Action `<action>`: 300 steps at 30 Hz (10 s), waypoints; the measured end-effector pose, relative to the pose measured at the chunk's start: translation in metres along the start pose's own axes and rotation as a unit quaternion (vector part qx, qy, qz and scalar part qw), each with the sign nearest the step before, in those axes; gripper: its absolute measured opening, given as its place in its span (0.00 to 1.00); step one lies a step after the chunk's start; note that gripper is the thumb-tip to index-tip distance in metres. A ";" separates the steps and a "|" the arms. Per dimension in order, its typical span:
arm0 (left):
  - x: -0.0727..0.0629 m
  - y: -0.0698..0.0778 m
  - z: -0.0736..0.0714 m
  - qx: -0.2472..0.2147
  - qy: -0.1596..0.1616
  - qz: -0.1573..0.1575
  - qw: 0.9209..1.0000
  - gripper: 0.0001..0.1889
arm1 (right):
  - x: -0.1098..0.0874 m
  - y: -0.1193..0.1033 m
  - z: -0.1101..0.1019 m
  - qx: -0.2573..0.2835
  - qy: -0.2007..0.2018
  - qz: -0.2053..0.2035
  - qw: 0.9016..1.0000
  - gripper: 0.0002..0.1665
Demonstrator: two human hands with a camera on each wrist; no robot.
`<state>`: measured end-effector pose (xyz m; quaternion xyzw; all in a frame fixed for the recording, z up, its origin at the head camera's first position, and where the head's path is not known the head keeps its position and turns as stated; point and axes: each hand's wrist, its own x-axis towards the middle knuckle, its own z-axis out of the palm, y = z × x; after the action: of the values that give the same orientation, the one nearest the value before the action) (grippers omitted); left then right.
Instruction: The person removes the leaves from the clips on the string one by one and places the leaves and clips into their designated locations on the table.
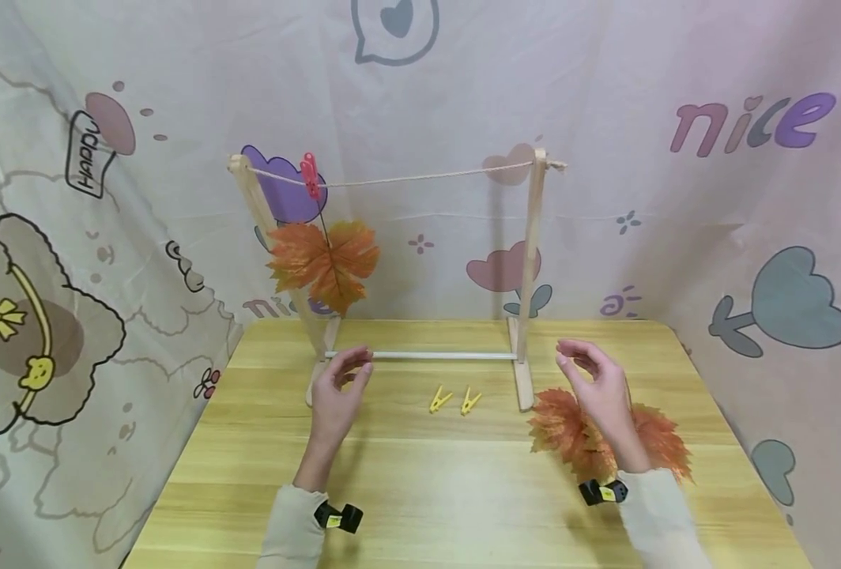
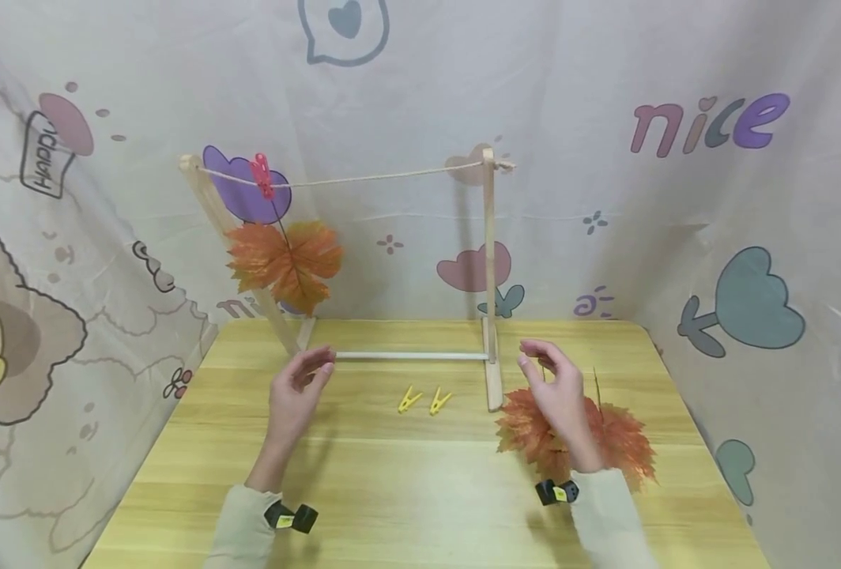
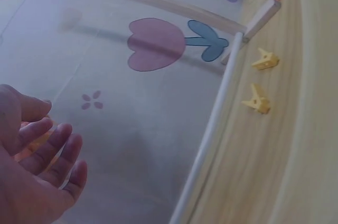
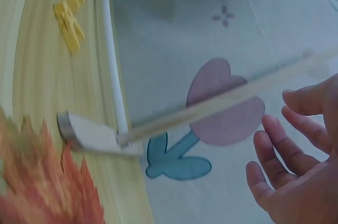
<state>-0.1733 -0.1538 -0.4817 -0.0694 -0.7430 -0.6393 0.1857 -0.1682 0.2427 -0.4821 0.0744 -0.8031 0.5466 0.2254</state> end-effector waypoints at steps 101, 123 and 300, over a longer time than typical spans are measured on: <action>0.164 0.184 -0.057 0.095 0.037 0.213 0.972 0.18 | 0.160 -0.198 0.245 0.026 -0.149 -0.162 0.975 0.23; 0.198 0.191 -0.057 0.218 -0.015 0.142 0.965 0.17 | 0.163 -0.196 0.260 0.127 -0.152 -0.153 0.968 0.05; -0.016 -0.087 0.028 0.126 -0.042 -0.040 0.990 0.13 | -0.004 0.014 -0.067 -0.038 -0.022 0.066 0.997 0.16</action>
<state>-0.1933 -0.1399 -0.5711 -0.0428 -0.8272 -0.5436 0.1358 -0.1507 0.3084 -0.4759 0.0247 -0.8310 0.5280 0.1733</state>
